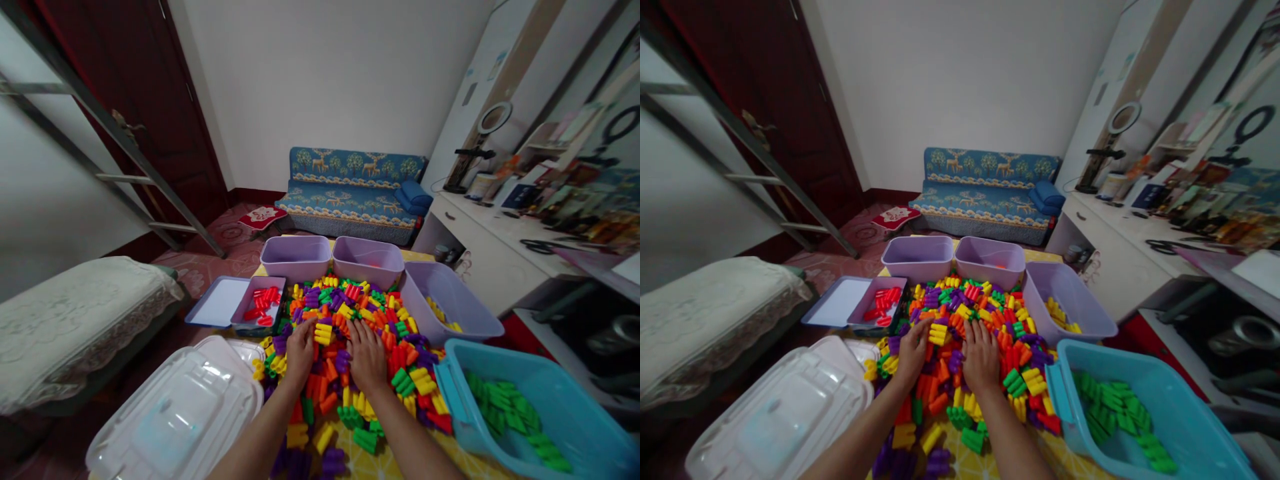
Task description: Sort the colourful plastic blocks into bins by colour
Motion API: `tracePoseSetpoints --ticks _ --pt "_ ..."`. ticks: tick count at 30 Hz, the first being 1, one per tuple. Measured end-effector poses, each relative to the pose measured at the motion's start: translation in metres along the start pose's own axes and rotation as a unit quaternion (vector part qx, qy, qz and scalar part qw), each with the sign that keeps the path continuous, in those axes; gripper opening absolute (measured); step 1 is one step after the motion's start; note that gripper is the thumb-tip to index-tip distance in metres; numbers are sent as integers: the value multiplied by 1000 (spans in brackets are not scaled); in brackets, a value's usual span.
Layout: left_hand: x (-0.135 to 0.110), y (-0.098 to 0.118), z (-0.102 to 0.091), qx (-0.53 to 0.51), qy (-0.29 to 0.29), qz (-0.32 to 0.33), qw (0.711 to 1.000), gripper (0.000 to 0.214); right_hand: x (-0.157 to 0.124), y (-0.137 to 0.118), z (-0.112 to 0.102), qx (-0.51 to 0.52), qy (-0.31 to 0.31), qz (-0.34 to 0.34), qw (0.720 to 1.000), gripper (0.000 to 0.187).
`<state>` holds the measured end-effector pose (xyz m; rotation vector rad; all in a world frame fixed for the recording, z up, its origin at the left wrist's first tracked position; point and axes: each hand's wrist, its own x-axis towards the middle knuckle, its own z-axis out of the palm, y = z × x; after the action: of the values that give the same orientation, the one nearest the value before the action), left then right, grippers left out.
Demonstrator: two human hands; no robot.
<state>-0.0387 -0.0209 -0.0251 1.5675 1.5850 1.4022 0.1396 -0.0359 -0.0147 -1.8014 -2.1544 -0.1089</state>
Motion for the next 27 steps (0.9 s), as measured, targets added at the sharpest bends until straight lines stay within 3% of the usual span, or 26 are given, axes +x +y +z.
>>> tracePoseSetpoints --ticks 7,15,17,20,23,27 --pt "0 -2 -3 -75 12 -47 996 30 0 -1 0 -5 3 -1 1000 48" --pt "0 1 -3 -79 3 -46 996 26 0 0 3 3 1 -2 1000 49" --pt "-2 4 -5 -50 13 -16 999 27 -1 1 3 4 1 -7 1000 48" --pt "-6 14 -7 38 22 88 995 28 -3 3 5 2 1 -8 1000 50" --pt "-11 25 -7 123 -64 170 976 28 -5 5 10 -3 6 -1 1000 51" --pt "-12 37 2 207 -210 215 931 29 -6 8 15 -8 12 1 1000 49"
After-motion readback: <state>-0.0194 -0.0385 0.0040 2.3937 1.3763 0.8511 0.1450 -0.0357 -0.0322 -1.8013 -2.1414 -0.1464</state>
